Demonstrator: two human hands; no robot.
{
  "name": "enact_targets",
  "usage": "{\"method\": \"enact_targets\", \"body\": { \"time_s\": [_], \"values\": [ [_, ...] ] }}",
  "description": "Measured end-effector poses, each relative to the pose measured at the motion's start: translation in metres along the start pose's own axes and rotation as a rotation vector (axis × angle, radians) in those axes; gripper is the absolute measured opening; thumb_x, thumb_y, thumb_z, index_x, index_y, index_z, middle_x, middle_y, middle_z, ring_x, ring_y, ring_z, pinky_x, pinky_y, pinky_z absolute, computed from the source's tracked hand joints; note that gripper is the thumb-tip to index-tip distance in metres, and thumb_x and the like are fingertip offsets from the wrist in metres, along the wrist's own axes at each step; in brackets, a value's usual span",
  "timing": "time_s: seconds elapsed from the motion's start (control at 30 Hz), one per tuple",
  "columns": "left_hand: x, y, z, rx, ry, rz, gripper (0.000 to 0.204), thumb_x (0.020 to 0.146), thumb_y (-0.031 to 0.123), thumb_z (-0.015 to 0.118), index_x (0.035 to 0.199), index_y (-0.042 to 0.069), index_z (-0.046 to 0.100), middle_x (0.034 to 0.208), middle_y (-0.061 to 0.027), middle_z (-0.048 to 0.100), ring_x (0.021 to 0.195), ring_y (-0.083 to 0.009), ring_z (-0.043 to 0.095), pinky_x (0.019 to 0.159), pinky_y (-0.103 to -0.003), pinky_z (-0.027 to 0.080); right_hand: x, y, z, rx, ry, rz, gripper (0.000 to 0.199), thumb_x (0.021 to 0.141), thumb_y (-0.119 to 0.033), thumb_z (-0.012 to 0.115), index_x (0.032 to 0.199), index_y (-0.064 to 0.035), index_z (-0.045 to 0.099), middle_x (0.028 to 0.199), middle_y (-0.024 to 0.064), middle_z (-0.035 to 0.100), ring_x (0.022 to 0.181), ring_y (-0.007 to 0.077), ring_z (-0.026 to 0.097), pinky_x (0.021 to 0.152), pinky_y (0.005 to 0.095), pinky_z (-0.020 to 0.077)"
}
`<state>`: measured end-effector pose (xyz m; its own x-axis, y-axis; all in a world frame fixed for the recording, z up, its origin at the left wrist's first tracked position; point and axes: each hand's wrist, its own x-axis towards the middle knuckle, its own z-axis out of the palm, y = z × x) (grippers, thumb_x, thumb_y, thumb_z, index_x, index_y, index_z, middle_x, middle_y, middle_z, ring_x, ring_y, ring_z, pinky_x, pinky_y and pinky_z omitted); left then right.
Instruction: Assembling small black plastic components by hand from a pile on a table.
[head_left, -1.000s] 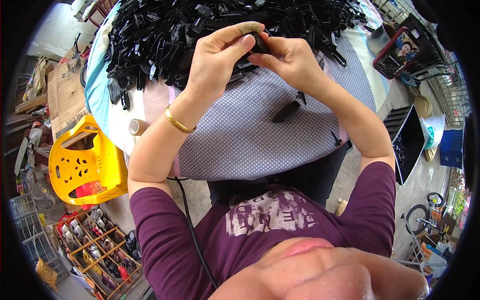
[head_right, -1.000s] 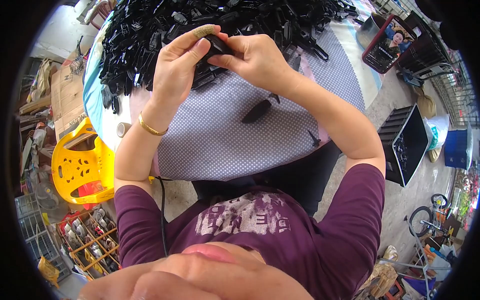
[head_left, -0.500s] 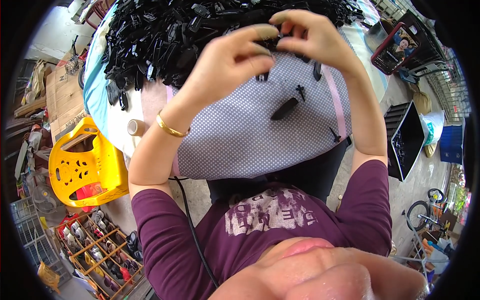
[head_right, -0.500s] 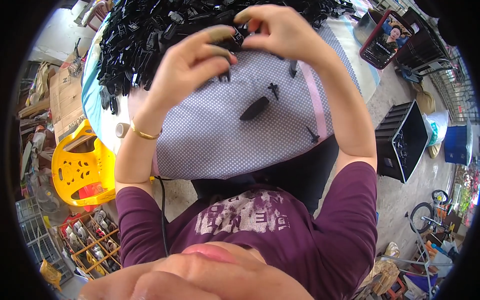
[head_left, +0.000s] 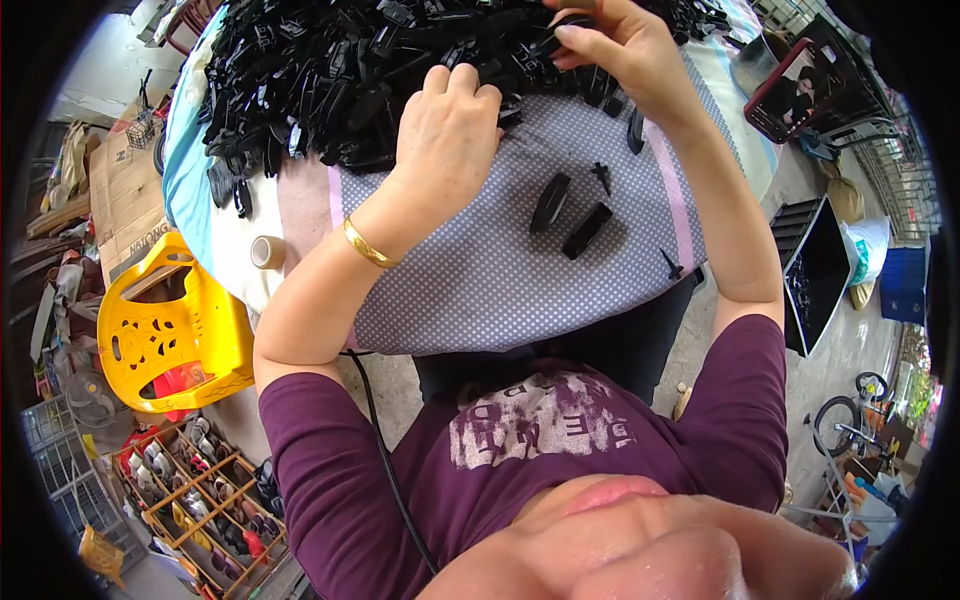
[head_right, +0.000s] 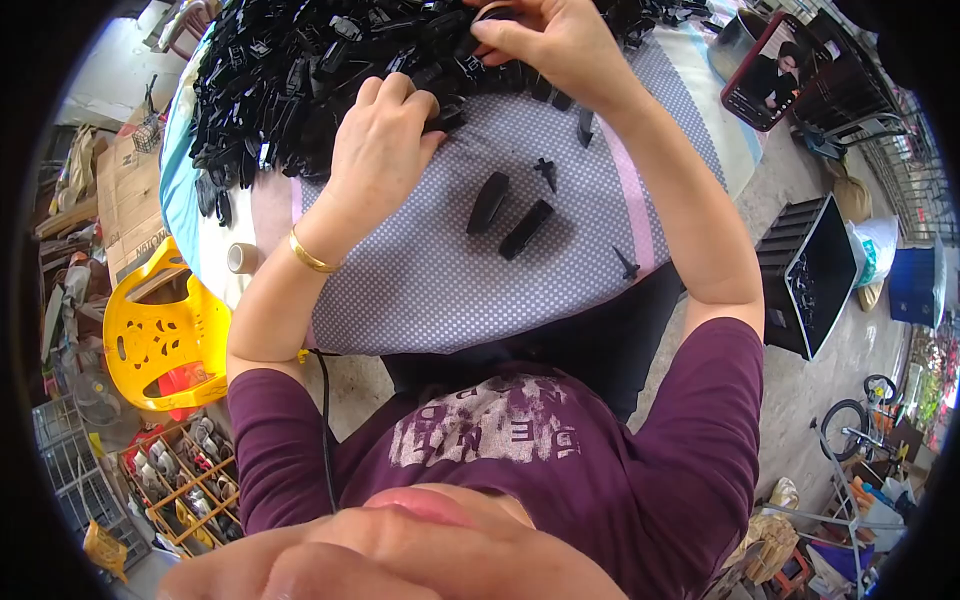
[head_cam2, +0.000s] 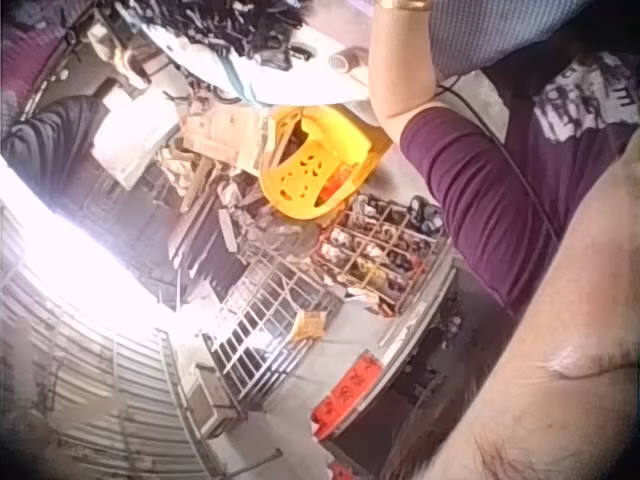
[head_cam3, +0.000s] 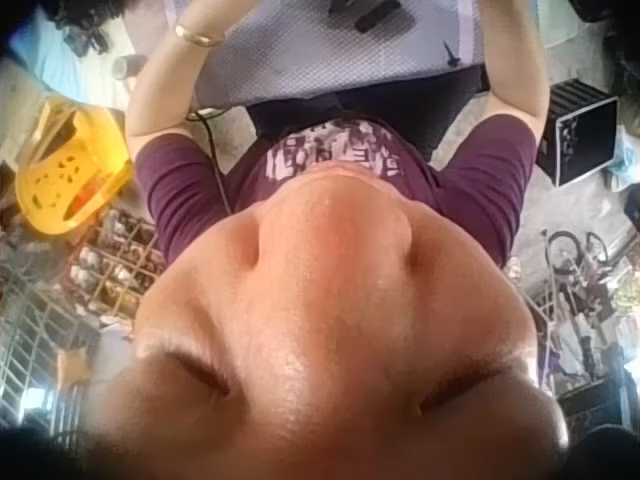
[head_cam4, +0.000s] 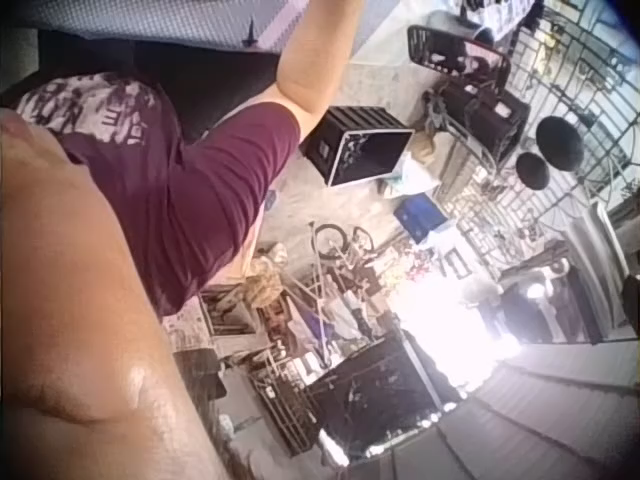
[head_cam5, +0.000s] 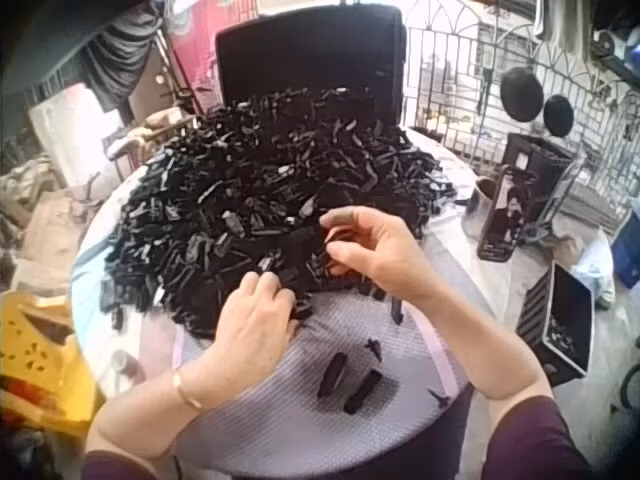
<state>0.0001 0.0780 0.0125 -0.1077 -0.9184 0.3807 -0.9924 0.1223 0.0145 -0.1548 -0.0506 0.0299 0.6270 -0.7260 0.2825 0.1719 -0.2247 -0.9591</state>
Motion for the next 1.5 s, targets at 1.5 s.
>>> {"method": "enact_targets", "body": {
  "time_s": [1.5],
  "values": [
    [0.011, -0.010, 0.002, -1.641, 0.238, -0.438, 0.029, 0.081, 0.003, 0.065, 0.109, -0.003, 0.061, 0.097, -0.0096, 0.066, 0.088, -0.0130, 0.062, 0.082, -0.024, 0.050, -0.029, 0.012, 0.033, -0.693, 0.043, -0.507, 0.031, 0.073, -0.005, 0.073, 0.103, -0.0021, 0.063, 0.091, 0.0044, 0.062, 0.080, 0.0118, 0.062, 0.066, 0.0226, 0.0506]
  ]
}}
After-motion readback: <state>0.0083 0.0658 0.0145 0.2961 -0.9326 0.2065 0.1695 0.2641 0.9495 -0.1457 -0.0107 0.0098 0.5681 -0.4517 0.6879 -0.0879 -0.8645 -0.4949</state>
